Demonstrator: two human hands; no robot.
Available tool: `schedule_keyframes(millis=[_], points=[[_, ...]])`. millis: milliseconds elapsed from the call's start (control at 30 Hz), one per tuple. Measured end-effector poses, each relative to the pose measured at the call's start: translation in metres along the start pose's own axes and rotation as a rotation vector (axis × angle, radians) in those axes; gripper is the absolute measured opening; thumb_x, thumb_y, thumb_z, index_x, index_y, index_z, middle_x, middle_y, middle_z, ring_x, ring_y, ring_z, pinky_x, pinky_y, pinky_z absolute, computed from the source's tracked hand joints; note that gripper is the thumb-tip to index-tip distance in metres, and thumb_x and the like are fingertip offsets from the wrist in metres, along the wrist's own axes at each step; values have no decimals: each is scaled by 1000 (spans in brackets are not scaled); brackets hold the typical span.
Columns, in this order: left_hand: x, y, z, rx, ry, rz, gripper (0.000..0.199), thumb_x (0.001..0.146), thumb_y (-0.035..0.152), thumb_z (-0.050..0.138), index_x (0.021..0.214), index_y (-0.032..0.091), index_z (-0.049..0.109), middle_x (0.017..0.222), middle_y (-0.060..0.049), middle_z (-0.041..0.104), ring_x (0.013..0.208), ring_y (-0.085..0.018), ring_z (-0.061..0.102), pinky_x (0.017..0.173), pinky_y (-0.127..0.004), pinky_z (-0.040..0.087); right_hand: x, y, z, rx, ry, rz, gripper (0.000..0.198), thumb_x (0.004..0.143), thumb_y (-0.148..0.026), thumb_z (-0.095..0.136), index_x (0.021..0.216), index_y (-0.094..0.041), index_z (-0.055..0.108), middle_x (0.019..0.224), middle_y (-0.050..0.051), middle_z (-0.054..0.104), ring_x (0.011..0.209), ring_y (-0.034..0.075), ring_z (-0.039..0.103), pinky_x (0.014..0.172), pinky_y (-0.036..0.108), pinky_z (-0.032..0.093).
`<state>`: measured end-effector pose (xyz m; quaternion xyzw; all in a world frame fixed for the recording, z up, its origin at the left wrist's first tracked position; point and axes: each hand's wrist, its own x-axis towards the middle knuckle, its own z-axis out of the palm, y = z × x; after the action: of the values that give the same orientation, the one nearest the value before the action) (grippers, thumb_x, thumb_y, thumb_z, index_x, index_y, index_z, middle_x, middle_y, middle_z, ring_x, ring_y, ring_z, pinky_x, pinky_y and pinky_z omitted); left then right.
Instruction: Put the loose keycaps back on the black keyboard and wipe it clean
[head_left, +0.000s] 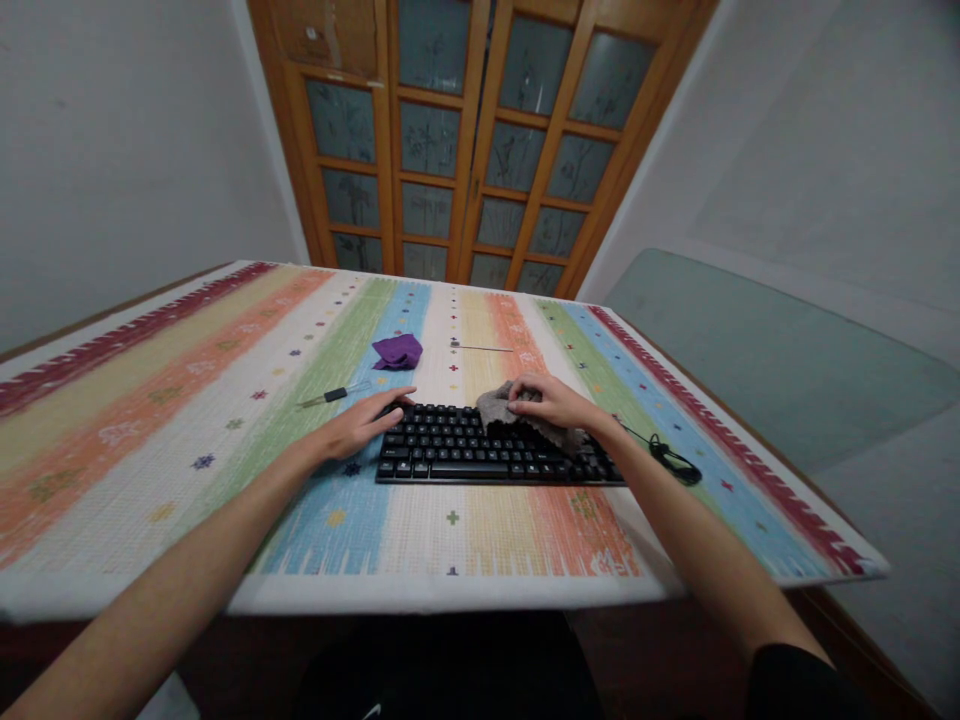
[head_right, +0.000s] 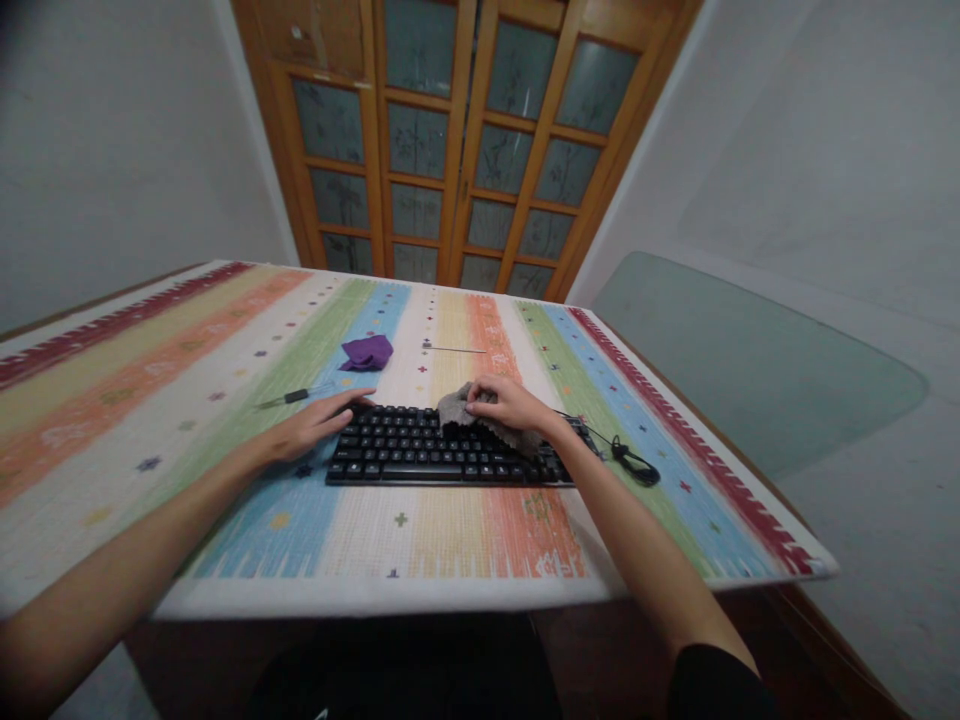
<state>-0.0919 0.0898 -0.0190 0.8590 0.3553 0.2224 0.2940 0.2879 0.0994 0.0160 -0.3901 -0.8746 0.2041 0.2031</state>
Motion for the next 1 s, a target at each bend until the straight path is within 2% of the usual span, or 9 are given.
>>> schedule_keyframes(millis=[167, 300, 467, 633, 800, 867, 1000], points=[[0, 1, -1, 5, -9, 5, 64, 100, 54, 33, 153, 20, 40, 144, -13, 59, 130, -33, 54, 114, -48, 36, 4, -2, 7, -37, -77, 12, 8, 81, -26, 77, 81, -20, 72, 88, 5, 66, 91, 22, 62, 85, 35, 48], [0, 1, -1, 11, -17, -4, 66, 100, 55, 32, 154, 18, 39, 145, -14, 58, 130, -33, 54, 115, -49, 35, 7, 1, 11, -36, -53, 32, 2, 78, -19, 74, 78, -19, 72, 87, 4, 66, 88, 21, 62, 84, 34, 48], [-1, 1, -1, 17, -14, 7, 64, 100, 54, 32, 155, 21, 38, 145, -12, 58, 129, -33, 55, 114, -48, 36, 8, 2, 14, -33, -12, 50, 6, 75, -14, 70, 75, -20, 70, 82, 2, 66, 84, 20, 62, 83, 33, 48], [-1, -2, -1, 4, -13, 6, 63, 100, 53, 33, 155, 21, 38, 144, -13, 58, 130, -33, 54, 114, -47, 36, 6, 3, 13, -13, 50, 68, 2, 80, -20, 67, 79, -19, 68, 87, 4, 70, 87, 21, 63, 85, 34, 48], [-1, -3, 0, 3, -8, 6, 64, 100, 54, 33, 154, 21, 39, 143, -14, 60, 129, -33, 55, 114, -49, 36, 8, 0, 9, 24, 121, 93, 11, 87, -29, 64, 87, -19, 68, 94, 5, 71, 90, 21, 64, 85, 35, 48], [-1, -2, 0, 7, -8, 6, 64, 100, 53, 33, 154, 20, 39, 142, -13, 60, 129, -33, 55, 114, -48, 36, 10, -4, 10, 62, 102, 71, 12, 89, -31, 65, 88, -19, 69, 96, 5, 71, 91, 21, 64, 87, 36, 48], [-1, -1, -1, 11, -7, 4, 63, 100, 53, 33, 154, 21, 39, 143, -12, 60, 129, -33, 55, 114, -47, 36, 13, -8, 16, 79, -32, -16, 12, 85, -32, 74, 86, -20, 72, 95, 5, 69, 94, 21, 63, 90, 37, 48]])
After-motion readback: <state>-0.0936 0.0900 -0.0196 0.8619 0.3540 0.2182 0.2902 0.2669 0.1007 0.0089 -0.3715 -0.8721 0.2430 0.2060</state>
